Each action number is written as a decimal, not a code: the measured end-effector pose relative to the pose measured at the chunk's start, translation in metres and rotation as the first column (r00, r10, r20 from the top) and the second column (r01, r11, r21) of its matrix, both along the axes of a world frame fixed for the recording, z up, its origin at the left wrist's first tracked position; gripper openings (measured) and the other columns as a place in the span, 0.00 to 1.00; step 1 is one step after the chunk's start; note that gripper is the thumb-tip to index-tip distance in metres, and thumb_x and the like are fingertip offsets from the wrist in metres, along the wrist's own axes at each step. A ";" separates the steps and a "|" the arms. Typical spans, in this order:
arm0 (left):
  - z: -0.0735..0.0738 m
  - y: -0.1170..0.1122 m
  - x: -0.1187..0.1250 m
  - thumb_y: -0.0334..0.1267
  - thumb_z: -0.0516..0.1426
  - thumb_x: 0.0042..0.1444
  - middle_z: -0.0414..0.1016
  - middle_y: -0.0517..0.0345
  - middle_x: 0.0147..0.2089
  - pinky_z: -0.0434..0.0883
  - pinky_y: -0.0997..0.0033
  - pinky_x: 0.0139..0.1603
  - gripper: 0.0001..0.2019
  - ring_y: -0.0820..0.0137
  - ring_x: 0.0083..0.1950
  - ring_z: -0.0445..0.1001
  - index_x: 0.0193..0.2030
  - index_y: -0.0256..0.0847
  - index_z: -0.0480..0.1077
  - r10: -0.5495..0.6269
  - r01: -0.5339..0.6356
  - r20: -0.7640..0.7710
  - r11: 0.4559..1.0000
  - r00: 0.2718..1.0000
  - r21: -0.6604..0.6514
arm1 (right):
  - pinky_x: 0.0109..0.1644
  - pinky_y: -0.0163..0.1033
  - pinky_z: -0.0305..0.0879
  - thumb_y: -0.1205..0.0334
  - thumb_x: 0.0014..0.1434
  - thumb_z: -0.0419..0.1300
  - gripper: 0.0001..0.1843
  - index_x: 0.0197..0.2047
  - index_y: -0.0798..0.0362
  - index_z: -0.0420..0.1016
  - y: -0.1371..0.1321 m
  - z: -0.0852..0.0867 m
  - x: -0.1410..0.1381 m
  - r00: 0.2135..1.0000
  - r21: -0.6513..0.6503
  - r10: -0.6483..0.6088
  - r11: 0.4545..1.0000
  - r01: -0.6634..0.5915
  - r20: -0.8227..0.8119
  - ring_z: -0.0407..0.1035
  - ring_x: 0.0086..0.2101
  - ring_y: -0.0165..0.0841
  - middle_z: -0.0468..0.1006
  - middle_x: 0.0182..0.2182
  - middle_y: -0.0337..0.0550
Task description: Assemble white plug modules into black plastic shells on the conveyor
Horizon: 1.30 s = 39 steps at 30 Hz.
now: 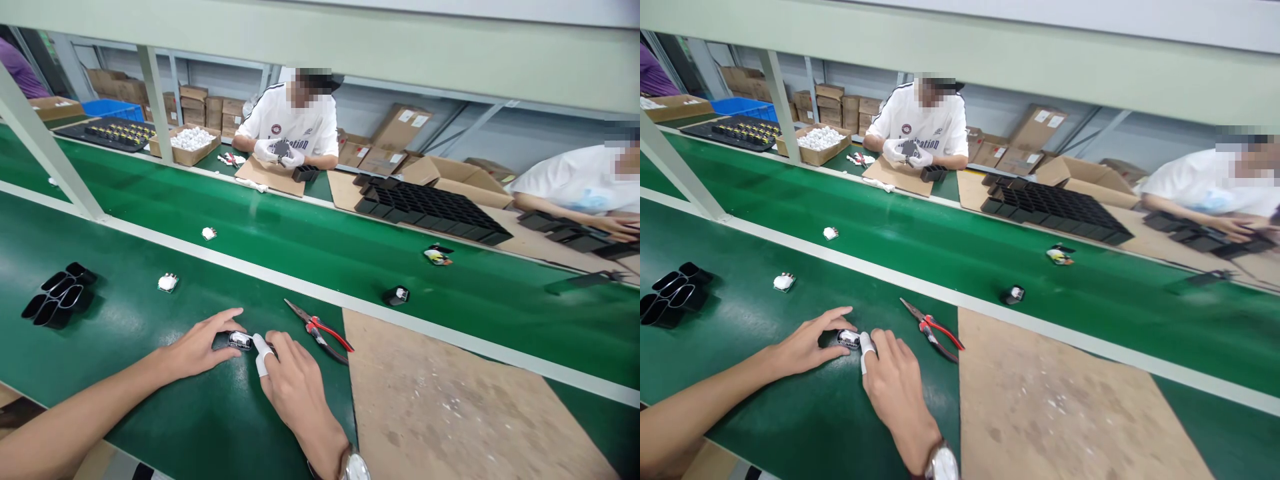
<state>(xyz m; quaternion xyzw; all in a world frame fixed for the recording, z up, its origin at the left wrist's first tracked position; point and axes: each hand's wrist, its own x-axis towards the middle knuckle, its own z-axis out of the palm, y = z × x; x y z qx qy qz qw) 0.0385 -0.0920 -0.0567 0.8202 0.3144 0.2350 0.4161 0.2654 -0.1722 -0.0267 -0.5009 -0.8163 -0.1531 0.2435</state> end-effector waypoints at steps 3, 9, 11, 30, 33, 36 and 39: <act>0.001 0.000 0.000 0.38 0.62 0.68 0.81 0.54 0.62 0.73 0.53 0.68 0.36 0.61 0.65 0.78 0.77 0.52 0.50 -0.006 0.006 -0.002 1.000 1.000 0.008 | 0.35 0.43 0.59 0.80 0.57 0.52 0.14 0.29 0.51 0.69 0.000 0.002 -0.002 0.999 -0.010 0.035 0.999 -0.035 0.014 0.64 0.35 0.38 0.72 0.38 0.49; 0.000 -0.001 0.000 0.38 0.61 0.68 0.81 0.55 0.61 0.72 0.54 0.69 0.34 0.62 0.64 0.78 0.76 0.51 0.51 0.003 -0.003 -0.005 1.000 1.000 0.015 | 0.34 0.43 0.58 0.80 0.56 0.52 0.15 0.29 0.50 0.68 0.000 0.004 0.002 0.998 -0.026 0.050 0.998 -0.049 0.036 0.63 0.35 0.38 0.73 0.38 0.47; -0.001 0.000 0.000 0.39 0.61 0.68 0.81 0.56 0.61 0.72 0.54 0.69 0.34 0.62 0.64 0.78 0.75 0.52 0.51 0.010 -0.010 -0.009 1.000 1.000 0.018 | 0.35 0.43 0.59 0.80 0.59 0.52 0.15 0.32 0.51 0.71 0.001 0.004 0.004 0.999 -0.008 0.041 0.999 -0.041 0.007 0.64 0.35 0.38 0.74 0.38 0.48; 0.001 0.000 0.001 0.37 0.63 0.66 0.82 0.56 0.60 0.73 0.53 0.68 0.35 0.62 0.64 0.79 0.75 0.52 0.52 0.021 -0.021 -0.012 1.000 1.000 -0.005 | 0.35 0.44 0.58 0.80 0.58 0.52 0.15 0.30 0.51 0.70 0.001 0.004 0.003 0.999 0.019 -0.022 1.000 0.021 0.049 0.63 0.34 0.38 0.72 0.37 0.48; 0.001 0.000 0.001 0.38 0.63 0.67 0.82 0.56 0.60 0.73 0.53 0.68 0.35 0.62 0.64 0.79 0.75 0.52 0.52 0.025 -0.025 -0.011 1.000 1.000 0.006 | 0.35 0.44 0.58 0.80 0.58 0.51 0.15 0.31 0.51 0.71 0.001 0.004 0.000 0.999 0.016 -0.008 1.000 0.007 0.048 0.63 0.34 0.38 0.72 0.37 0.48; 0.000 0.000 0.001 0.38 0.63 0.67 0.81 0.55 0.61 0.72 0.52 0.69 0.35 0.60 0.65 0.78 0.75 0.52 0.52 0.026 -0.026 -0.012 1.000 1.000 0.004 | 0.36 0.44 0.58 0.80 0.57 0.51 0.15 0.30 0.51 0.69 0.002 0.002 -0.003 0.999 0.004 0.006 1.000 -0.006 0.050 0.63 0.35 0.39 0.72 0.39 0.49; -0.001 0.000 0.001 0.38 0.63 0.67 0.81 0.54 0.61 0.72 0.51 0.69 0.35 0.60 0.65 0.78 0.76 0.52 0.52 0.027 -0.027 -0.015 1.000 1.000 0.002 | 0.36 0.44 0.57 0.80 0.57 0.52 0.14 0.30 0.50 0.68 0.002 0.001 -0.006 0.998 -0.005 0.015 1.000 -0.015 0.057 0.64 0.35 0.39 0.72 0.40 0.49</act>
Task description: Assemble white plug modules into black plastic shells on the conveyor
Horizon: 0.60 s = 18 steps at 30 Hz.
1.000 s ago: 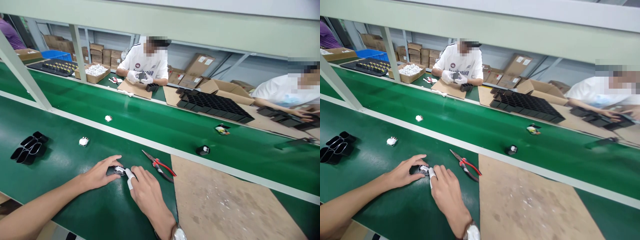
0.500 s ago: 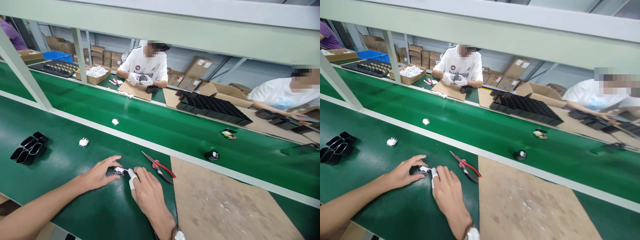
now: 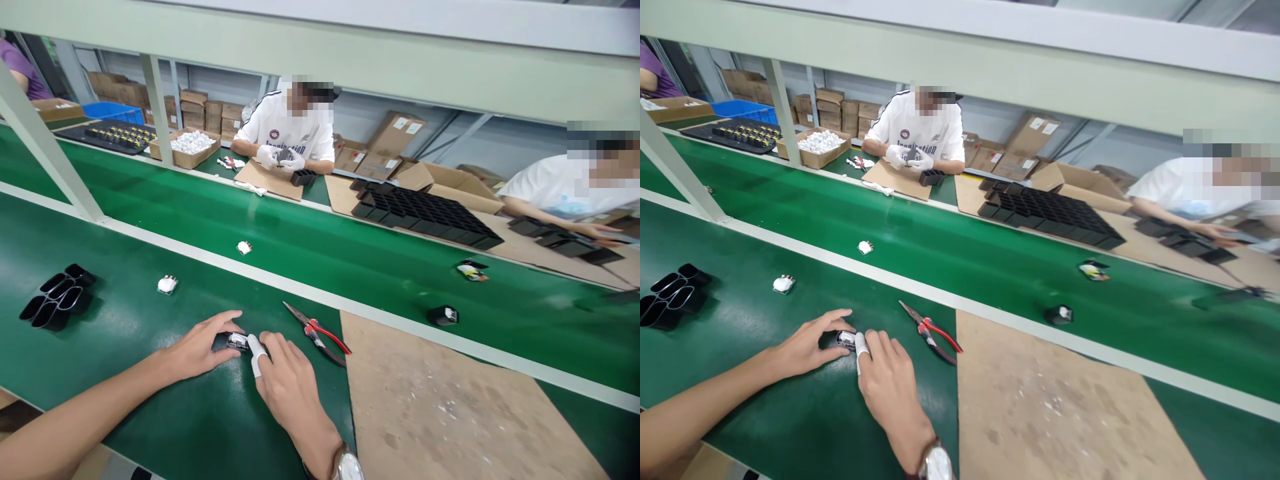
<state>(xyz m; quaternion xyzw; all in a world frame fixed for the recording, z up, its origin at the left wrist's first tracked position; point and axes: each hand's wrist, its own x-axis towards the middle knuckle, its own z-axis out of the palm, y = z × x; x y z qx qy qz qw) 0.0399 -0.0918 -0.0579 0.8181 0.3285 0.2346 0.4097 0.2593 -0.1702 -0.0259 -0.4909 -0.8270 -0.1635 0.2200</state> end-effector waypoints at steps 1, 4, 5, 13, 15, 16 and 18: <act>-0.001 0.000 0.000 0.38 0.63 0.67 0.81 0.55 0.61 0.72 0.52 0.69 0.35 0.60 0.64 0.78 0.76 0.52 0.52 -0.001 0.001 0.001 1.000 1.000 0.002 | 0.36 0.44 0.57 0.80 0.57 0.52 0.14 0.29 0.50 0.68 0.000 0.000 -0.001 1.000 -0.001 0.003 1.000 -0.003 0.001 0.63 0.35 0.39 0.72 0.40 0.48; -0.002 0.000 0.000 0.38 0.63 0.67 0.81 0.55 0.61 0.72 0.53 0.69 0.35 0.61 0.65 0.78 0.76 0.52 0.52 -0.006 0.006 0.006 1.000 1.000 0.009 | 0.36 0.44 0.58 0.80 0.55 0.52 0.14 0.29 0.50 0.68 0.000 0.002 -0.001 1.000 -0.006 0.009 1.000 -0.009 0.009 0.63 0.36 0.39 0.73 0.39 0.48; -0.003 0.000 -0.001 0.38 0.63 0.67 0.81 0.55 0.61 0.72 0.53 0.68 0.35 0.61 0.65 0.78 0.76 0.53 0.52 -0.008 0.008 0.007 1.000 1.000 0.010 | 0.36 0.45 0.58 0.80 0.55 0.52 0.14 0.29 0.50 0.68 -0.001 0.003 0.000 1.000 -0.012 0.011 1.000 -0.011 0.017 0.63 0.36 0.39 0.73 0.39 0.48; 0.000 0.000 -0.001 0.37 0.62 0.67 0.81 0.54 0.61 0.72 0.50 0.69 0.35 0.60 0.65 0.78 0.76 0.52 0.52 -0.016 0.016 -0.005 1.000 1.000 0.013 | 0.36 0.44 0.59 0.79 0.57 0.53 0.14 0.30 0.50 0.70 0.002 0.008 0.003 1.000 0.016 -0.001 1.000 0.001 -0.014 0.64 0.35 0.39 0.74 0.39 0.48; 0.001 0.000 0.000 0.37 0.62 0.67 0.81 0.55 0.61 0.72 0.51 0.68 0.35 0.61 0.64 0.78 0.75 0.52 0.52 -0.014 0.014 -0.002 1.000 1.000 0.019 | 0.36 0.44 0.59 0.79 0.56 0.54 0.14 0.29 0.50 0.69 0.002 0.009 0.002 1.000 0.004 0.013 1.000 -0.013 0.008 0.65 0.36 0.39 0.75 0.39 0.48; 0.001 0.000 0.000 0.37 0.62 0.67 0.81 0.55 0.61 0.72 0.51 0.68 0.35 0.61 0.64 0.78 0.75 0.53 0.51 -0.011 0.011 -0.003 1.000 1.000 0.020 | 0.35 0.44 0.59 0.79 0.56 0.54 0.14 0.29 0.50 0.69 0.002 0.009 0.002 1.000 -0.006 0.018 1.000 -0.018 0.019 0.65 0.36 0.39 0.75 0.39 0.47; 0.002 0.000 0.000 0.37 0.62 0.68 0.81 0.56 0.61 0.72 0.51 0.69 0.35 0.61 0.64 0.78 0.76 0.53 0.51 -0.008 0.008 -0.010 1.000 1.000 0.018 | 0.35 0.44 0.61 0.79 0.57 0.54 0.14 0.32 0.50 0.72 0.002 0.006 0.004 1.000 -0.017 0.015 1.000 -0.015 -0.003 0.66 0.35 0.39 0.75 0.39 0.47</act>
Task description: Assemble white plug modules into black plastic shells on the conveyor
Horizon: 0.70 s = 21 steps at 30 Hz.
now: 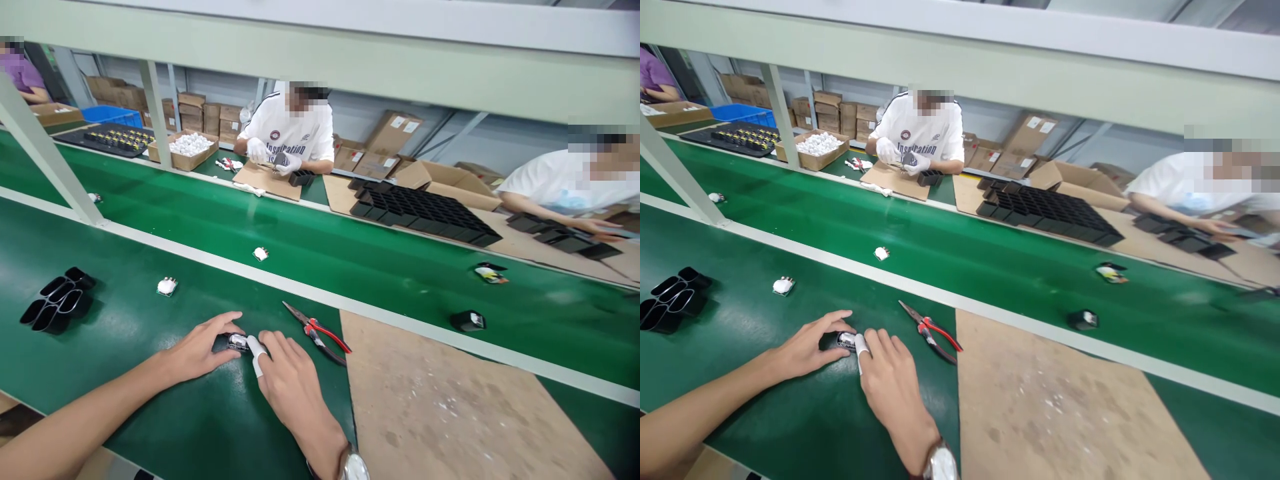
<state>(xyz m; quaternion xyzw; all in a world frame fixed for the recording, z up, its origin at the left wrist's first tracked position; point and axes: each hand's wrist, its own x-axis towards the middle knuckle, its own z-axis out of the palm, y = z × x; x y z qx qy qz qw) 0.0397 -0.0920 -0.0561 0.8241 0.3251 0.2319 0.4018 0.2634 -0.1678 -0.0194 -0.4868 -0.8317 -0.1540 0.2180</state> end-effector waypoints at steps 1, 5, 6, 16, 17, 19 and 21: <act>0.000 0.000 0.000 0.37 0.62 0.68 0.81 0.56 0.61 0.72 0.51 0.69 0.35 0.61 0.65 0.77 0.76 0.53 0.51 0.000 0.000 -0.007 1.000 1.000 0.003 | 0.36 0.43 0.62 0.79 0.58 0.54 0.14 0.34 0.51 0.73 0.000 -0.002 0.003 0.999 0.001 -0.011 1.000 0.011 -0.034 0.66 0.35 0.38 0.75 0.40 0.47; 0.002 0.000 -0.005 0.40 0.64 0.66 0.79 0.52 0.61 0.76 0.53 0.65 0.30 0.58 0.63 0.78 0.71 0.52 0.60 -0.005 0.006 -0.017 0.995 1.000 0.104 | 0.37 0.42 0.67 0.78 0.62 0.52 0.15 0.43 0.55 0.76 0.004 -0.021 0.021 0.980 -0.003 -0.131 0.991 0.132 -0.147 0.69 0.37 0.37 0.75 0.42 0.49; 0.001 0.001 -0.006 0.40 0.65 0.66 0.79 0.51 0.61 0.77 0.55 0.64 0.27 0.58 0.62 0.79 0.69 0.50 0.64 -0.021 0.019 0.010 0.986 1.000 0.167 | 0.38 0.42 0.68 0.79 0.60 0.52 0.16 0.43 0.55 0.77 0.005 -0.026 0.025 0.977 -0.023 -0.166 0.986 0.164 -0.135 0.69 0.37 0.38 0.76 0.42 0.49; -0.004 0.006 0.000 0.30 0.62 0.69 0.81 0.49 0.56 0.79 0.62 0.57 0.16 0.64 0.54 0.82 0.60 0.46 0.72 -0.160 0.084 0.160 0.911 0.974 0.404 | 0.50 0.50 0.74 0.76 0.65 0.55 0.17 0.54 0.55 0.76 0.003 -0.028 0.020 0.946 -0.123 0.024 0.990 -0.068 -0.324 0.69 0.48 0.44 0.76 0.49 0.53; -0.005 0.005 0.000 0.31 0.62 0.69 0.81 0.50 0.56 0.80 0.63 0.57 0.15 0.64 0.55 0.82 0.60 0.46 0.71 -0.137 0.072 0.148 0.923 0.979 0.379 | 0.52 0.50 0.74 0.76 0.65 0.56 0.16 0.53 0.55 0.76 0.002 -0.027 0.017 0.933 -0.117 0.088 0.984 -0.136 -0.350 0.69 0.50 0.44 0.76 0.50 0.54; -0.006 0.002 0.000 0.34 0.63 0.69 0.81 0.51 0.55 0.81 0.64 0.55 0.16 0.64 0.55 0.83 0.61 0.47 0.69 -0.066 0.029 0.112 0.951 0.992 0.309 | 0.54 0.51 0.74 0.76 0.64 0.57 0.15 0.50 0.55 0.77 -0.001 -0.026 0.012 0.923 -0.109 0.159 0.972 -0.209 -0.351 0.68 0.53 0.45 0.75 0.52 0.54; -0.007 0.000 -0.001 0.37 0.63 0.69 0.82 0.53 0.55 0.82 0.65 0.53 0.19 0.63 0.54 0.84 0.62 0.48 0.65 0.003 -0.024 0.087 0.969 0.996 0.246 | 0.55 0.52 0.75 0.78 0.63 0.56 0.15 0.49 0.55 0.77 -0.002 -0.025 0.008 0.936 -0.098 0.174 0.972 -0.213 -0.304 0.69 0.54 0.45 0.75 0.54 0.55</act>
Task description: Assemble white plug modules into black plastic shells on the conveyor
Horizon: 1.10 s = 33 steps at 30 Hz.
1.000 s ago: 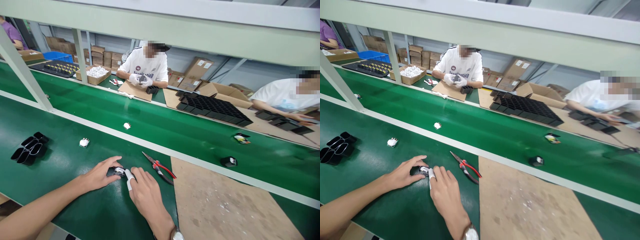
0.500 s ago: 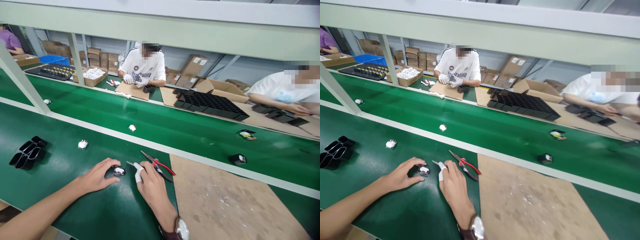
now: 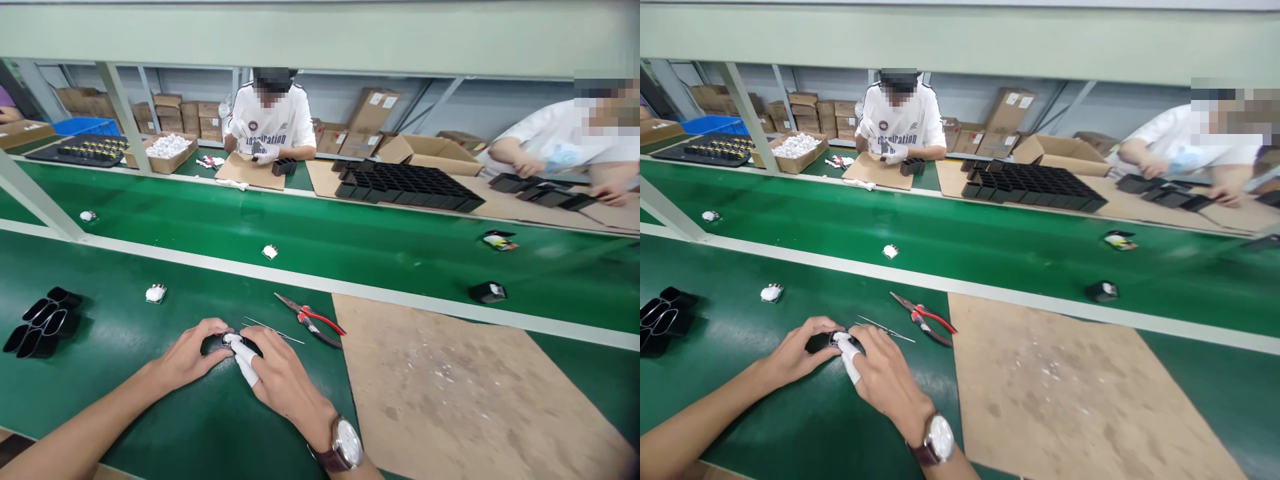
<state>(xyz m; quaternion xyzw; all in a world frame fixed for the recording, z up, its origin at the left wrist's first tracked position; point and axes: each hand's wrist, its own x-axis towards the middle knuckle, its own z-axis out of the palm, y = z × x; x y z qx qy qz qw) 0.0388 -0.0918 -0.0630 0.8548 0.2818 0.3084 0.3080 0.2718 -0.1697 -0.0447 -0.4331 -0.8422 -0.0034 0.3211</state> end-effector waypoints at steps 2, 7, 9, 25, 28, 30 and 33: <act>0.000 -0.001 0.000 0.39 0.63 0.69 0.82 0.54 0.55 0.83 0.65 0.53 0.21 0.63 0.55 0.84 0.63 0.48 0.61 0.020 -0.020 -0.003 0.999 1.000 -0.033 | 0.56 0.51 0.75 0.81 0.61 0.54 0.17 0.47 0.56 0.78 0.000 0.001 -0.002 0.998 0.030 -0.015 0.999 0.013 0.055 0.69 0.55 0.46 0.76 0.55 0.55; 0.001 -0.001 0.000 0.42 0.62 0.70 0.81 0.54 0.55 0.82 0.63 0.54 0.18 0.63 0.55 0.84 0.61 0.48 0.62 0.005 -0.005 -0.011 0.999 1.000 -0.045 | 0.58 0.53 0.76 0.82 0.61 0.53 0.19 0.49 0.58 0.77 0.001 0.003 -0.005 1.000 -0.019 -0.024 1.000 0.025 0.019 0.70 0.56 0.47 0.76 0.55 0.57; 0.000 -0.001 0.000 0.42 0.62 0.69 0.81 0.54 0.55 0.82 0.63 0.54 0.17 0.63 0.55 0.84 0.60 0.48 0.62 0.010 -0.011 -0.024 0.998 1.000 -0.056 | 0.57 0.51 0.77 0.78 0.65 0.54 0.17 0.54 0.57 0.75 0.002 0.002 -0.006 0.997 -0.093 -0.024 0.995 0.018 -0.067 0.72 0.54 0.45 0.76 0.55 0.56; 0.012 0.000 0.006 0.39 0.65 0.66 0.84 0.49 0.51 0.80 0.60 0.56 0.11 0.61 0.51 0.83 0.54 0.45 0.81 0.043 0.037 0.197 0.922 0.980 -0.385 | 0.55 0.48 0.78 0.64 0.73 0.58 0.21 0.67 0.50 0.66 0.002 -0.007 0.007 0.953 -0.125 -0.136 0.987 0.106 -0.270 0.75 0.52 0.41 0.77 0.54 0.52; 0.019 0.008 0.007 0.44 0.70 0.61 0.85 0.50 0.43 0.83 0.64 0.47 0.15 0.64 0.43 0.84 0.51 0.39 0.81 0.339 0.063 0.316 0.588 0.886 -0.807 | 0.52 0.52 0.77 0.64 0.73 0.57 0.19 0.65 0.53 0.70 0.006 -0.011 0.014 0.959 -0.037 -0.262 0.965 0.259 -0.108 0.74 0.50 0.45 0.77 0.53 0.54; 0.024 0.013 0.008 0.45 0.73 0.56 0.85 0.49 0.41 0.83 0.68 0.44 0.18 0.66 0.40 0.84 0.48 0.36 0.82 0.478 0.123 0.325 0.405 0.816 -0.906 | 0.50 0.54 0.76 0.65 0.73 0.56 0.17 0.62 0.55 0.72 0.008 -0.013 0.017 0.952 -0.011 -0.305 0.952 0.305 0.007 0.73 0.48 0.46 0.77 0.52 0.55; 0.030 0.019 0.007 0.44 0.77 0.49 0.85 0.51 0.39 0.83 0.72 0.41 0.20 0.69 0.38 0.83 0.44 0.35 0.83 0.562 0.162 0.325 0.321 0.761 -0.933 | 0.49 0.54 0.75 0.68 0.72 0.54 0.17 0.61 0.57 0.73 0.011 -0.018 0.020 0.938 -0.005 -0.333 0.942 0.335 0.092 0.72 0.47 0.46 0.77 0.51 0.55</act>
